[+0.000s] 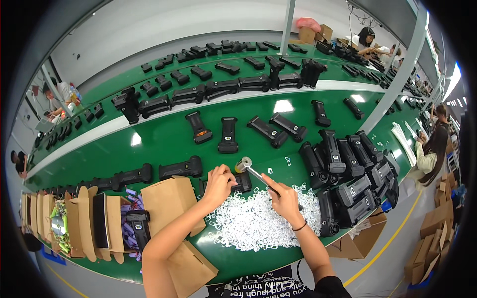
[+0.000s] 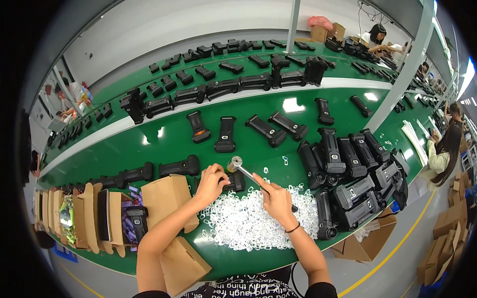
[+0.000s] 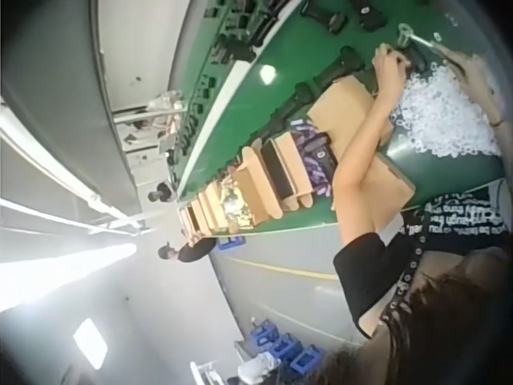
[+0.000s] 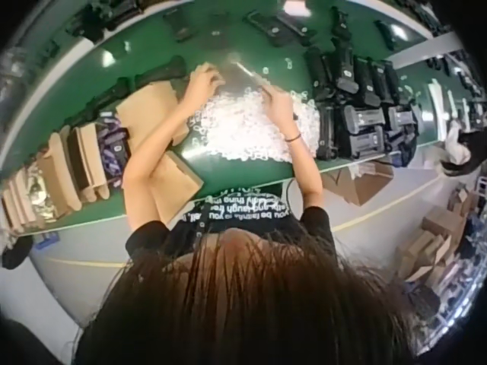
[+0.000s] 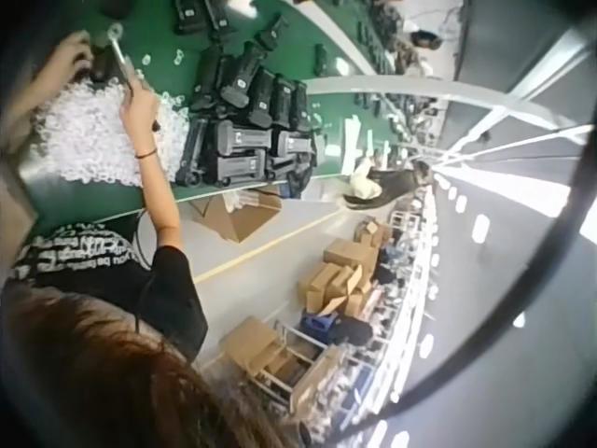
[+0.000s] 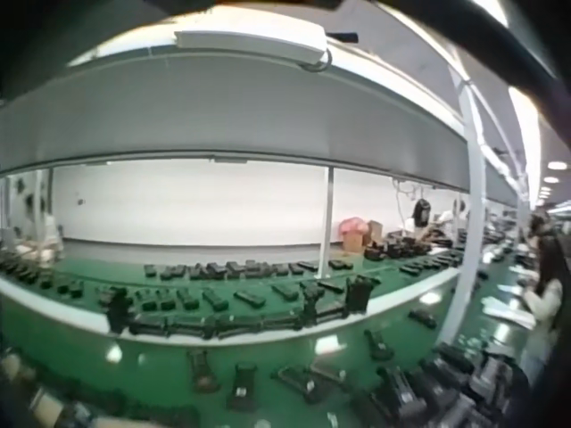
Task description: Assemble small white washers onto black plastic frames using a hammer at a factory assembly line station.
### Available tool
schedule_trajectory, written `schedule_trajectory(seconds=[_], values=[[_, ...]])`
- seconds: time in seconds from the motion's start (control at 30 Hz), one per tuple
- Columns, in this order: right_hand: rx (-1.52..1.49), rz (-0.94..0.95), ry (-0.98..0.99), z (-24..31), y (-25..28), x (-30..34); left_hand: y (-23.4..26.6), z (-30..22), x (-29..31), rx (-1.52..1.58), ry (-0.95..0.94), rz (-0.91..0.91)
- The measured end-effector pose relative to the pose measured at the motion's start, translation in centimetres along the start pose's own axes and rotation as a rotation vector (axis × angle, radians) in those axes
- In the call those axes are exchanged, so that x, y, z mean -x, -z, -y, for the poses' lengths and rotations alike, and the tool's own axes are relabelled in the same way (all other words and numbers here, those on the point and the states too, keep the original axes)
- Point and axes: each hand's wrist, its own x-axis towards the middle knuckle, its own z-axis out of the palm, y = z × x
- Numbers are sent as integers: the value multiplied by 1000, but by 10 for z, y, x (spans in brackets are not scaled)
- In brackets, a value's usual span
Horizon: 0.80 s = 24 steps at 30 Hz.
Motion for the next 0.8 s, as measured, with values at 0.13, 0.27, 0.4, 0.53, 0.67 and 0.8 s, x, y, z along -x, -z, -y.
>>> schedule_trajectory(seconds=[0.13,0.27,0.4,0.53,0.67,0.8], values=[[-55,-50,-19,-12,4,2,28,30,-28,311,140,57],[-40,-101,-45,-25,12,7,12,9,2,26,-11,364],[-92,-123,-42,-19,16,4,3,19,-13,-26,-86,271],[-149,-146,-41,-18,17,5,5,55,-47,-89,-71,186],[-143,-173,-75,-26,24,9,10,63,-52,-129,-58,81],[-122,-136,-102,-24,25,9,50,106,-77,-570,-146,37]])
